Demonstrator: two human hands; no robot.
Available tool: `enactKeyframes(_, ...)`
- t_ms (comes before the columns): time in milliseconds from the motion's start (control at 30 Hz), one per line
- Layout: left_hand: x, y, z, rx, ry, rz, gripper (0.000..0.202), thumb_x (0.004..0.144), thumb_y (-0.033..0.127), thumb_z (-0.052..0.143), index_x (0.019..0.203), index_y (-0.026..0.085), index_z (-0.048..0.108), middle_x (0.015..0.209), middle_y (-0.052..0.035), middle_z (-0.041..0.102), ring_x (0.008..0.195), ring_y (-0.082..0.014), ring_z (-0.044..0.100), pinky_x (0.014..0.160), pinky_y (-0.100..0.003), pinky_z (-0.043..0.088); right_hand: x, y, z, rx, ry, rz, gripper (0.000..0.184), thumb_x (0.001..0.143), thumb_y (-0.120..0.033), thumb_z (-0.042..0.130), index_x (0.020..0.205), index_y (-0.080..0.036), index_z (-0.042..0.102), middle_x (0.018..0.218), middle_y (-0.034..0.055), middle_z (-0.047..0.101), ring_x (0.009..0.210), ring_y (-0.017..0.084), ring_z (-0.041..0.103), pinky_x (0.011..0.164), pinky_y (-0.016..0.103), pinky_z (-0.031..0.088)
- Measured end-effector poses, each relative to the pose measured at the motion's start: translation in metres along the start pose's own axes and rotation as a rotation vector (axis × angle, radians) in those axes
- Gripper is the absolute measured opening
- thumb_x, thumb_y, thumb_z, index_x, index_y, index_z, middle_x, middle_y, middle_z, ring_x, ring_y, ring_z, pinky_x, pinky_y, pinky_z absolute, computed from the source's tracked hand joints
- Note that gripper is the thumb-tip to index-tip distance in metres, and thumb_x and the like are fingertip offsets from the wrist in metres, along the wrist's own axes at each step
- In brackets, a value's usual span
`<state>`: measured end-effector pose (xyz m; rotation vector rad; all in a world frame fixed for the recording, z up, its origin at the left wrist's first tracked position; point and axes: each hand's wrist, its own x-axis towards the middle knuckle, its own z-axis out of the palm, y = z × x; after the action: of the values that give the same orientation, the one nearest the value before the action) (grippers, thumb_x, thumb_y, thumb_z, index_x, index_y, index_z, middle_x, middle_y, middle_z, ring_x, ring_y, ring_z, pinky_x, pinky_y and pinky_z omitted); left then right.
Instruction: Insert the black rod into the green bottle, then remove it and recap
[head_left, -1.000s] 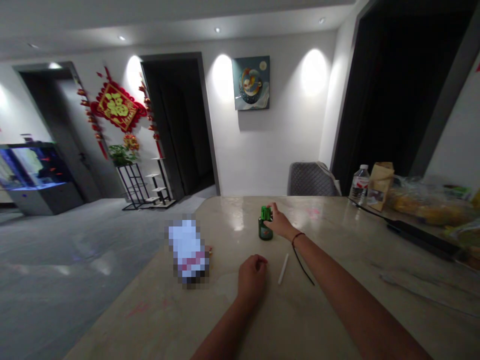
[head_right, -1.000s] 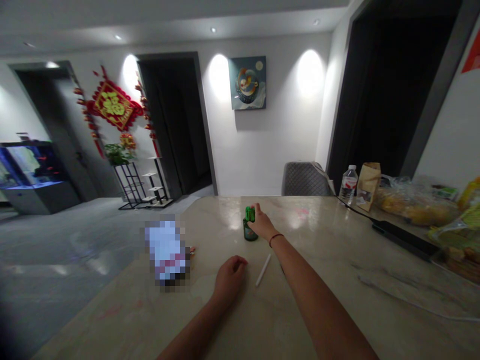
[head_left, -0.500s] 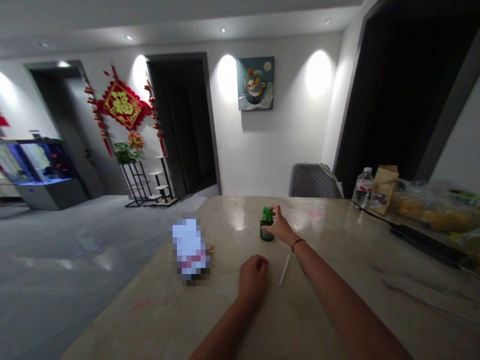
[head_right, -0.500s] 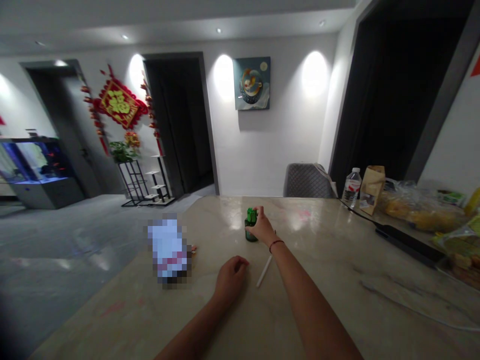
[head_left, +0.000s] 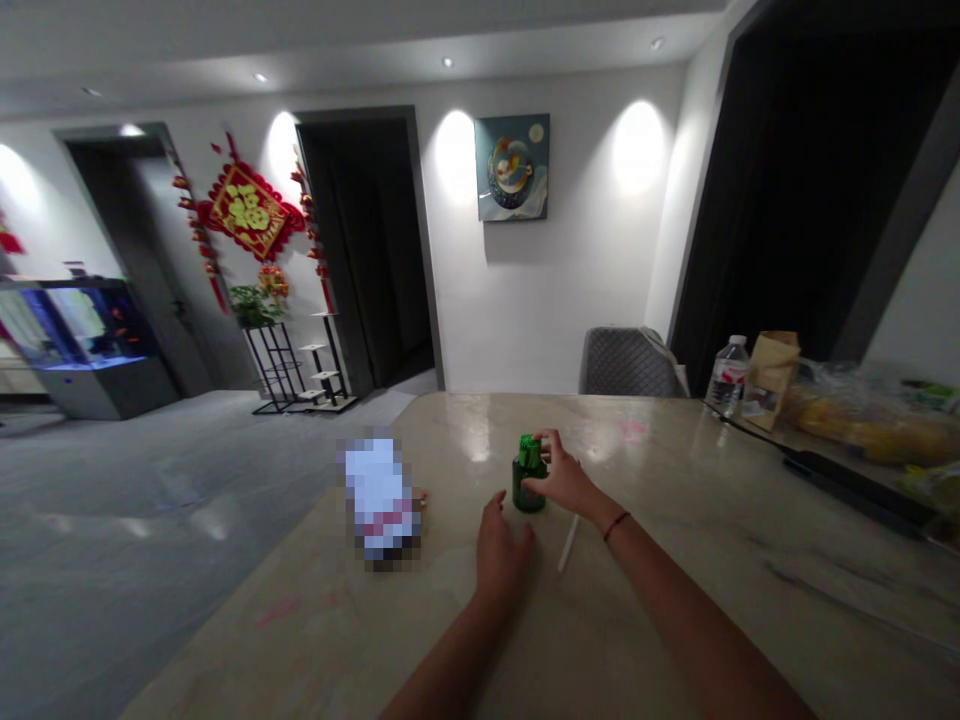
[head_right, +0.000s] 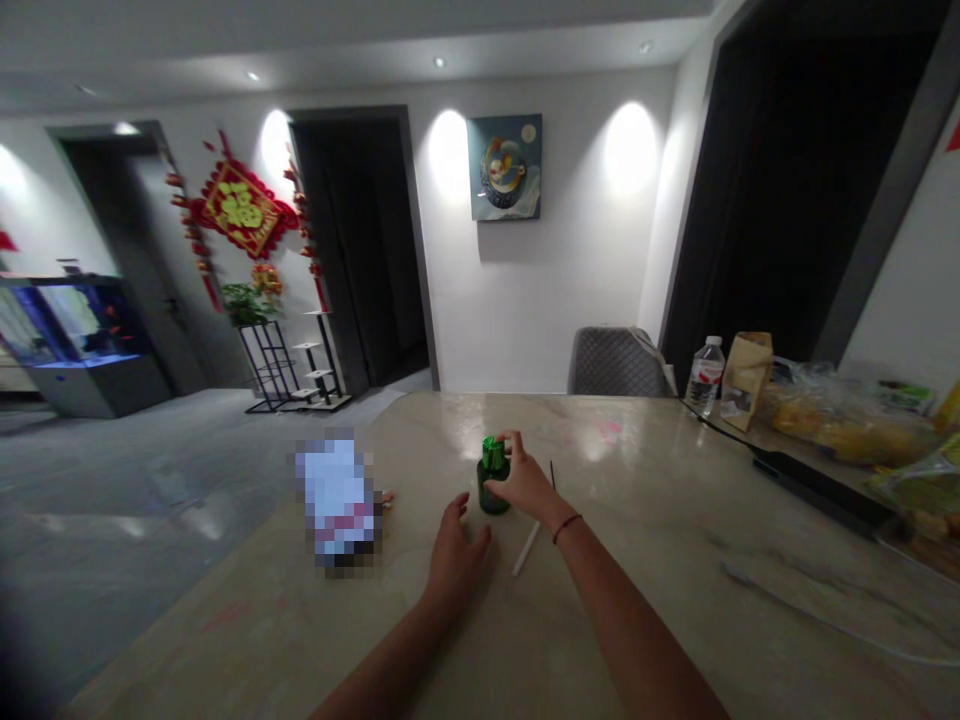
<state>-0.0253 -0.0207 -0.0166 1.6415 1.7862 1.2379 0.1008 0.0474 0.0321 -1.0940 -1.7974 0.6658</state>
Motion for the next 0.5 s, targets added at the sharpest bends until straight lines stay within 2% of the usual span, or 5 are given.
enactKeyframes(167,0.001,0.000,0.001,0.052,0.021,0.051,0.067,0.066,0.021,0.056,0.127,0.008,0.032,0.131,-0.0152,0.040,0.122,-0.0217,0.037,0.102,-0.032,0.028,-0.012,-0.004,0.000,0.205,-0.054,0.015,0.044,0.066,-0.018,0.058,0.102,-0.024,0.033,0.095,0.0034,0.056,0.087,0.015,0.058,0.079,0.034,0.046)
enactKeyframes(367,0.001,0.001,0.000,0.063,-0.103,0.025,0.081,0.068,0.032,0.059,0.135,0.014,0.017,0.121,-0.0116,0.053,0.107,-0.0214,0.052,0.089,-0.030,0.039,-0.016,-0.008,-0.003,0.324,-0.077,0.021,0.036,0.066,-0.019,0.058,0.097,-0.022,0.040,0.101,0.0034,0.056,0.100,0.015,0.054,0.090,0.035,0.040)
enactKeyframes(433,0.001,0.001,0.000,0.049,-0.100,0.012,0.079,0.070,0.032,0.058,0.135,0.016,0.017,0.121,-0.0105,0.054,0.106,-0.0207,0.053,0.089,-0.030,0.039,-0.016,-0.009,-0.005,0.357,-0.070,0.021,0.030,0.066,-0.019,0.058,0.092,-0.021,0.043,0.102,0.0037,0.056,0.104,0.016,0.052,0.093,0.035,0.038)
enactKeyframes(500,0.001,0.002,0.000,0.021,-0.093,0.029,0.071,0.072,0.031,0.057,0.133,0.019,0.024,0.123,-0.0087,0.052,0.108,-0.0201,0.052,0.090,-0.030,0.038,-0.016,-0.011,-0.008,0.403,-0.097,0.032,0.025,0.067,-0.020,0.057,0.090,-0.020,0.045,0.099,0.0042,0.058,0.101,0.016,0.054,0.091,0.034,0.040)
